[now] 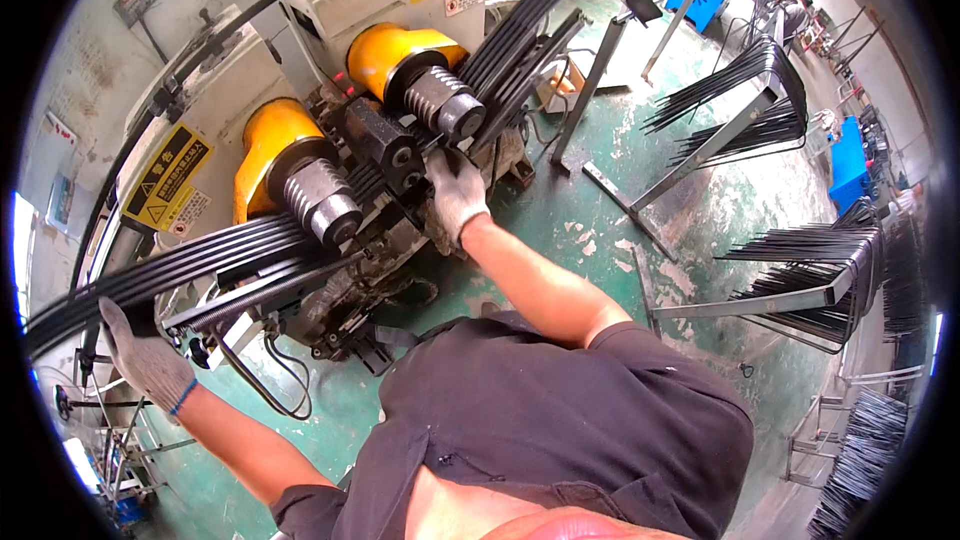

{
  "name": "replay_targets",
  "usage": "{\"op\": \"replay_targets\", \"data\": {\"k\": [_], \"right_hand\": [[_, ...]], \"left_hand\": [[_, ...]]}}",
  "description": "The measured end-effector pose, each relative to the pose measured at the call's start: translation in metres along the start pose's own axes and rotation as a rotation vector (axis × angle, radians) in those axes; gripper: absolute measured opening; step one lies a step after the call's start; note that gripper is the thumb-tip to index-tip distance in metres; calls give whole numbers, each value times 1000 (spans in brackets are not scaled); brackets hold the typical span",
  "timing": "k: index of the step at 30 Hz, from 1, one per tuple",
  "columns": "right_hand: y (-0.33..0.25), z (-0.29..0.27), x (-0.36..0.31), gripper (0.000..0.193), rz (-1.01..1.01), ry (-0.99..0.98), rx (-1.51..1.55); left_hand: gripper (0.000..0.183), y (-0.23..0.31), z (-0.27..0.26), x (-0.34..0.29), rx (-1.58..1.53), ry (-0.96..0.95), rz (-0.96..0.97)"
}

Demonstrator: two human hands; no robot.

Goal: The person picks up metal strips from a pile, feeds them into a roller bending machine to curve them, and then places the finished curved pieces onto a vertical storage rack.

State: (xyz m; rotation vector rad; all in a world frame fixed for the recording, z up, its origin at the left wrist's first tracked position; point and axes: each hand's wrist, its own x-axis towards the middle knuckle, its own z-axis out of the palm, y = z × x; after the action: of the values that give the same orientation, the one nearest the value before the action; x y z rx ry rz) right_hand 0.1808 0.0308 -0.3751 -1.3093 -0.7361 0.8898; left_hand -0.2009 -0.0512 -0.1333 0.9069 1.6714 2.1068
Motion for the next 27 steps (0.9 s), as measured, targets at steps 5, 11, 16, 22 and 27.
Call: {"op": "replay_targets", "data": {"k": [5, 11, 16, 22, 27], "right_hand": [[10, 18, 36, 47, -24, -44, 163], [-1, -2, 30, 51, 84, -178, 396], [19, 9, 43, 40, 50, -284, 351], [2, -18, 58, 47, -170, -332, 30], [-17, 19, 50, 37, 119, -281, 241]], "left_hand": [[57, 36, 22, 32, 36, -197, 64], [52, 64, 87, 38, 487, -447, 370], [48, 72, 97, 92, 953, -803, 916], [21, 126, 185, -96, 529, -676, 589], [23, 128, 172, -83, 489, -663, 694]]}}
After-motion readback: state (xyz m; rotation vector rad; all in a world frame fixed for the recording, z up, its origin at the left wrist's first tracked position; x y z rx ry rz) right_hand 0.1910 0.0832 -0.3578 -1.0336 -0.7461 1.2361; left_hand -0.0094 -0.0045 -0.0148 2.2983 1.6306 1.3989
